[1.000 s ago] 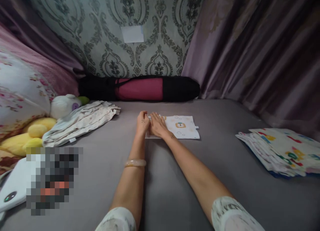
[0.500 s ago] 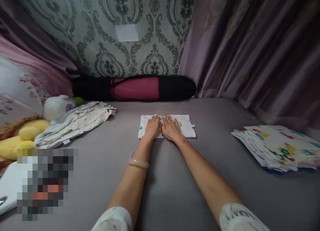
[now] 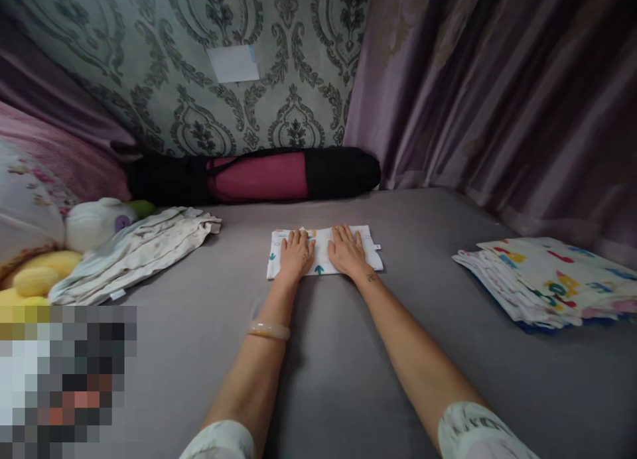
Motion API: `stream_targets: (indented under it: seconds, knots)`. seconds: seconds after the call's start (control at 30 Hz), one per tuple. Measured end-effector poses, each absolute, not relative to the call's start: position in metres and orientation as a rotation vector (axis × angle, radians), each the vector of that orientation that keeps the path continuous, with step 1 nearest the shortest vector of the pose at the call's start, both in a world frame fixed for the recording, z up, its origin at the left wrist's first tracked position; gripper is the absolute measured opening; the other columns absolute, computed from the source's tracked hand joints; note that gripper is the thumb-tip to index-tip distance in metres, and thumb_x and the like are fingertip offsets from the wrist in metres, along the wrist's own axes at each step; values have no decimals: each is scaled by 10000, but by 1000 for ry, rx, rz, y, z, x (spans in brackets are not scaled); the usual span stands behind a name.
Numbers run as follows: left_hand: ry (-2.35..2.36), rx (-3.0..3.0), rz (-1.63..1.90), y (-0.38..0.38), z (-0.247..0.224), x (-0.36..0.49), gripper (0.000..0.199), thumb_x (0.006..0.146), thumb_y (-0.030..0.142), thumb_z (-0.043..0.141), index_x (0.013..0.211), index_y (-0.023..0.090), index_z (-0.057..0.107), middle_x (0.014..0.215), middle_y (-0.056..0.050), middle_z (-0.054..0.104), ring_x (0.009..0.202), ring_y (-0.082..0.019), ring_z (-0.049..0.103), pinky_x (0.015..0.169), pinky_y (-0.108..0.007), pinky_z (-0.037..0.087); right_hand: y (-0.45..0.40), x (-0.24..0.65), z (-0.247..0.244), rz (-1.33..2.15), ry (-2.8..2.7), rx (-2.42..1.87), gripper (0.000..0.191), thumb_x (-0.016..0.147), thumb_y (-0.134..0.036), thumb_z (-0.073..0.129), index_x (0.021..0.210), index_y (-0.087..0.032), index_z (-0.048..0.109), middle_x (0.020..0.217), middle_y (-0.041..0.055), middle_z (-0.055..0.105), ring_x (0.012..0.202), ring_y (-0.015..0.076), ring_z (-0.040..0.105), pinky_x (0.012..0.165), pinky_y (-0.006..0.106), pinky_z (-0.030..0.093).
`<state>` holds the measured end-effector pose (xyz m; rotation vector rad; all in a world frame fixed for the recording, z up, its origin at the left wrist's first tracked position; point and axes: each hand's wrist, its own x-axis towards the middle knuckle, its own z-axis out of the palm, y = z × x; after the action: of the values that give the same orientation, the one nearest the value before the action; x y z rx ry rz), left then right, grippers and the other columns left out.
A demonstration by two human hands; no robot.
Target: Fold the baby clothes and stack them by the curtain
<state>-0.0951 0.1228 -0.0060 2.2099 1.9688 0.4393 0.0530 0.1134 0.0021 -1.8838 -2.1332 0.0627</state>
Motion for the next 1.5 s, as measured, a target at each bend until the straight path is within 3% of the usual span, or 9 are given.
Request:
stream_targets:
  seconds: [0.33, 0.47, 0.57, 0.87, 1.2, 1.37, 1.5]
  knots:
    - [1983, 2250, 472, 122, -8, -100, 509, 969, 356, 323, 1418, 135, 418, 1502, -161, 389, 1417, -289, 300, 1152, -480, 217, 116, 59, -1, 96, -2112, -1920, 552, 975, -312, 256, 1467, -86, 362, 1545, 116, 319, 1439, 242, 214, 1166, 446, 108]
    - [2147, 2179, 515, 122, -7, -108, 550, 971, 372, 283, 1402, 63, 432, 1495, -204, 382, 1428, -330, 257, 1163, -527, 143, 118, 69, -4, 31, -1970, -2035, 592, 977, -343, 245, 1463, -19, 338, 1545, 165, 297, 1446, 276, 179, 1164, 472, 83]
    - [2155, 2095, 476, 122, -7, -112, 598, 969, 405, 271, 1417, 31, 400, 1512, -225, 338, 1435, -345, 232, 1153, -533, 175, 120, 72, -10, 58, -1943, -2104, 617, 979, -370, 231, 1462, 1, 332, 1541, 180, 297, 1441, 285, 187, 1161, 467, 103]
    - [2171, 2104, 570, 124, -6, -126, 522, 962, 364, 294, 1359, 83, 484, 1457, -197, 441, 1406, -333, 307, 1137, -515, 238, 124, 87, -8, 119, -1905, -2121, 626, 988, -406, 182, 1451, -28, 369, 1529, 173, 327, 1427, 291, 232, 1142, 452, 184]
    - [2171, 2060, 582, 124, -14, -134, 564, 973, 383, 244, 1416, 80, 419, 1512, -193, 357, 1421, -333, 274, 1135, -561, 194, 120, 95, -12, 65, -1915, -2115, 638, 989, -410, 161, 1460, -20, 343, 1530, 179, 321, 1413, 294, 248, 1125, 449, 197]
    - [2177, 2257, 649, 112, -7, -121, 584, 974, 377, 238, 1382, 14, 445, 1492, -231, 370, 1455, -312, 183, 1174, -522, 31, 111, 82, -5, -75, -1979, -2041, 603, 992, -374, 188, 1435, -11, 378, 1536, 196, 296, 1430, 308, 191, 1142, 514, 80]
    - [1979, 2471, 551, 98, -11, -100, 611, 974, 436, 243, 1433, 62, 398, 1527, -184, 335, 1464, -277, 169, 1186, -473, 36, 100, 60, -6, -79, -2152, -1851, 575, 990, -371, 246, 1457, -58, 362, 1557, 156, 272, 1447, 272, 155, 1157, 489, 34]
